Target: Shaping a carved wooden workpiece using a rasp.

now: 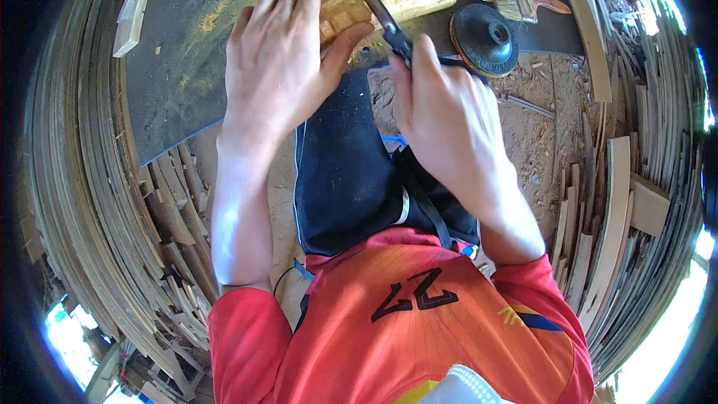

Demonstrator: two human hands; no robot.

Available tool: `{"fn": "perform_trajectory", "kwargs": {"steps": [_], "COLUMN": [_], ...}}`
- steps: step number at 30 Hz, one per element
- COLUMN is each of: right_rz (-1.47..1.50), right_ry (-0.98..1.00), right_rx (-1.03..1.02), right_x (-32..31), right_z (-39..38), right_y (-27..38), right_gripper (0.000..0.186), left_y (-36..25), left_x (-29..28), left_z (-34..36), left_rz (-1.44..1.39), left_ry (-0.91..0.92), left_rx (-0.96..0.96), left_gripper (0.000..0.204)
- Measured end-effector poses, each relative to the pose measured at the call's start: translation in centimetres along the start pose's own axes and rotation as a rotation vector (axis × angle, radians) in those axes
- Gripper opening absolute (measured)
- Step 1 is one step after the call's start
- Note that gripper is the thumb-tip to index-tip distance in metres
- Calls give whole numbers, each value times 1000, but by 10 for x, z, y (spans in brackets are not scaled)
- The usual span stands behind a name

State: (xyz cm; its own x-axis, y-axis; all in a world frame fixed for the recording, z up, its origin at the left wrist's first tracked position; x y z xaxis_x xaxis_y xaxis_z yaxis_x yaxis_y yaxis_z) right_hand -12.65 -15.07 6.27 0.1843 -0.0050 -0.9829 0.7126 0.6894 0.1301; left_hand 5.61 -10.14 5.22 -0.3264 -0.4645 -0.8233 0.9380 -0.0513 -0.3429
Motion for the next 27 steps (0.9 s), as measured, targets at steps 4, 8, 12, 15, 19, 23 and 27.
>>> {"fn": "perform_trajectory", "kwargs": {"steps": [4, 8, 12, 15, 19, 23, 27], "right_rz": [-70, 20, 30, 9, -14, -49, -145], "right_ry": [62, -1, 1, 94, 25, -40, 77], "right_rx": [44, -65, -52, 39, 23, -51, -4], "right_x": [-4, 0, -3, -13, -6, 3, -10], "right_z": [-15, 2, -6, -30, -18, -10, -41], "right_y": [-5, -7, -8, -10, -11, 2, -8], "right_gripper": [28, 28, 27, 26, 25, 23, 10], "left_y": [2, 3, 2, 1, 5, 7, 6], "left_x": [0, 1, 2, 3, 3, 2, 7], "left_z": [2, -1, -3, 1, 3, -1, 2], "left_rz": [5, 12, 59, 65, 54, 94, 160], "left_ry": [3, -33, -33, -25, -14, -1, -7], "left_rx": [-45, 31, -20, -16, 26, 13, 2], "left_gripper": [59, 57, 57, 56, 56, 58, 62]}}
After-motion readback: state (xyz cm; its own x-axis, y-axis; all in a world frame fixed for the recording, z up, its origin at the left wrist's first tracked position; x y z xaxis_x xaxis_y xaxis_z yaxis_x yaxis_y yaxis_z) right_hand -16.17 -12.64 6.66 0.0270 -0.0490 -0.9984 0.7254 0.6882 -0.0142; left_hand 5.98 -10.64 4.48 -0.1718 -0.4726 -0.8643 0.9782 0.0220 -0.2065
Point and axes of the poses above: each hand's wrist, its own z-axis towards the middle knuckle, its own x-axis out of the palm, y = z × x, the point moved 2 cm from there along z, towards the middle knuckle, and after that the axes turned 15 degrees about -z, right-handed, at the moved point
